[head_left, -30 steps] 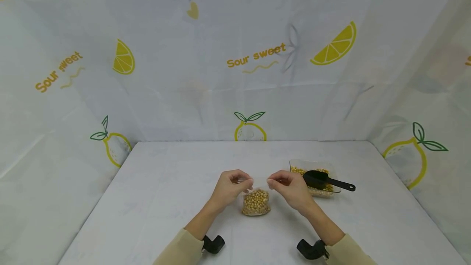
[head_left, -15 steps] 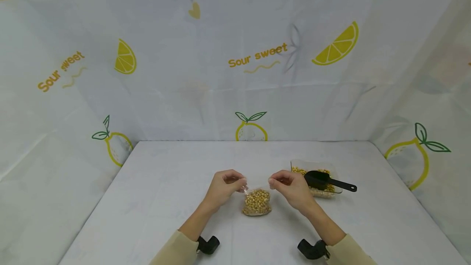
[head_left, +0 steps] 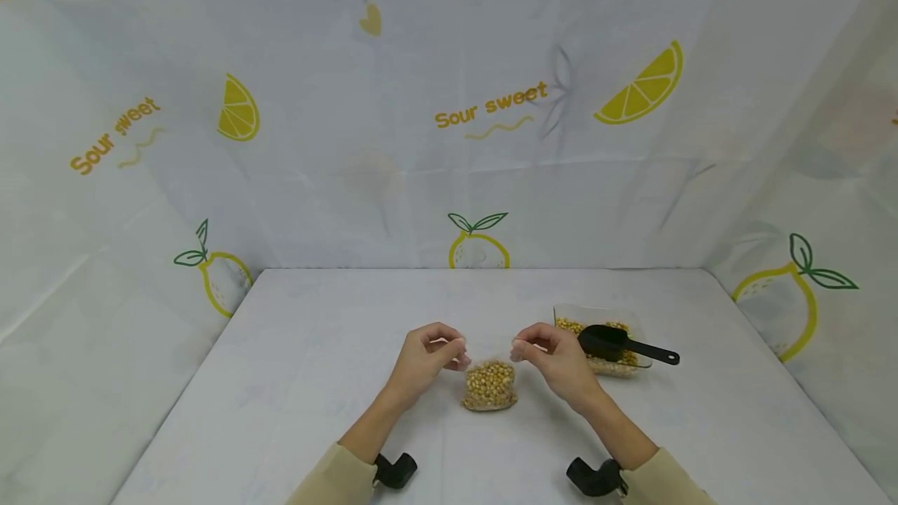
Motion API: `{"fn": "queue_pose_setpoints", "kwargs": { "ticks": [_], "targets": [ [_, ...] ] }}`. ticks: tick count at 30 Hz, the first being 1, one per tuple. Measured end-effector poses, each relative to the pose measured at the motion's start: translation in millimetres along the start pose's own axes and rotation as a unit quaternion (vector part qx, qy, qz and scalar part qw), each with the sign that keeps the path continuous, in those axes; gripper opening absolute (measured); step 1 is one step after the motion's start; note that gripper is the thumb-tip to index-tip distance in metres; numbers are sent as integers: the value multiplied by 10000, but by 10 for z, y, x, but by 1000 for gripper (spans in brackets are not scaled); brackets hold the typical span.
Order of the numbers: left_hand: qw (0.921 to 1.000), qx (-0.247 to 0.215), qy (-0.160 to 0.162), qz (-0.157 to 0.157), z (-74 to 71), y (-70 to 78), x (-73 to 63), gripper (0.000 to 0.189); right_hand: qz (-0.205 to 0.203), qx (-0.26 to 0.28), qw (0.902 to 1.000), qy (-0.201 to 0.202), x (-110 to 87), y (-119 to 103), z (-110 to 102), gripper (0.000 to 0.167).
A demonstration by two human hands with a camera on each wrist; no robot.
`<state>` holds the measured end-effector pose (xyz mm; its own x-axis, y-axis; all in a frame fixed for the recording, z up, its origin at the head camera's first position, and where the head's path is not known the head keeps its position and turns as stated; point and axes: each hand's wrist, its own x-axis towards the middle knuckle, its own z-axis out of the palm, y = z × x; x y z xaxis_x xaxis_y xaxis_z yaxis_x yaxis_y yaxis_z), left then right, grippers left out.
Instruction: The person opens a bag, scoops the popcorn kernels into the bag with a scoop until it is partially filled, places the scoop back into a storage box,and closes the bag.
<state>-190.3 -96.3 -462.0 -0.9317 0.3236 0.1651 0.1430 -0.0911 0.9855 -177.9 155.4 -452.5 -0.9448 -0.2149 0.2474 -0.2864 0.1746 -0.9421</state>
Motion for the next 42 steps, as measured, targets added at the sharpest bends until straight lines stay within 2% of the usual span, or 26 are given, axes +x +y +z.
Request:
{"fn": "queue_pose_setpoints", "kwargs": {
  "ticks": [9, 19, 23, 26, 30, 35, 38, 42],
  "targets": [
    [9996, 174, -172, 106, -1, 40, -51, 30, 8, 140, 9999, 80, -43, -50, -16, 14],
    [9993, 196, -314, -49, -13, 76, -107, 26, 419, 504, 9977, -165, -82, -118, -34, 22],
    [9988, 305, -170, -332, -8, 63, -84, 20, 805, 541, 9950, -226, -49, -96, -35, 26],
    [9979, 387, -8, -518, -5, 41, -32, 15, 1091, 556, 9924, -125, -5, -61, -24, 24],
    [9980, 410, 89, -477, -10, 17, 37, 18, 1171, 500, 9919, 53, 46, -19, 3, 21],
    [9978, 429, 103, -496, -27, -28, 80, 22, 1018, 112, 9946, 172, 89, 18, 35, 17],
    [9969, 570, 99, -530, -40, -69, 94, 20, 924, -450, 9945, 217, 110, 40, 58, 12],
    [9921, 1100, 107, -590, -59, -100, 102, 13, 773, -1314, 9881, 223, 122, 73, 80, 6]
  ]
}}
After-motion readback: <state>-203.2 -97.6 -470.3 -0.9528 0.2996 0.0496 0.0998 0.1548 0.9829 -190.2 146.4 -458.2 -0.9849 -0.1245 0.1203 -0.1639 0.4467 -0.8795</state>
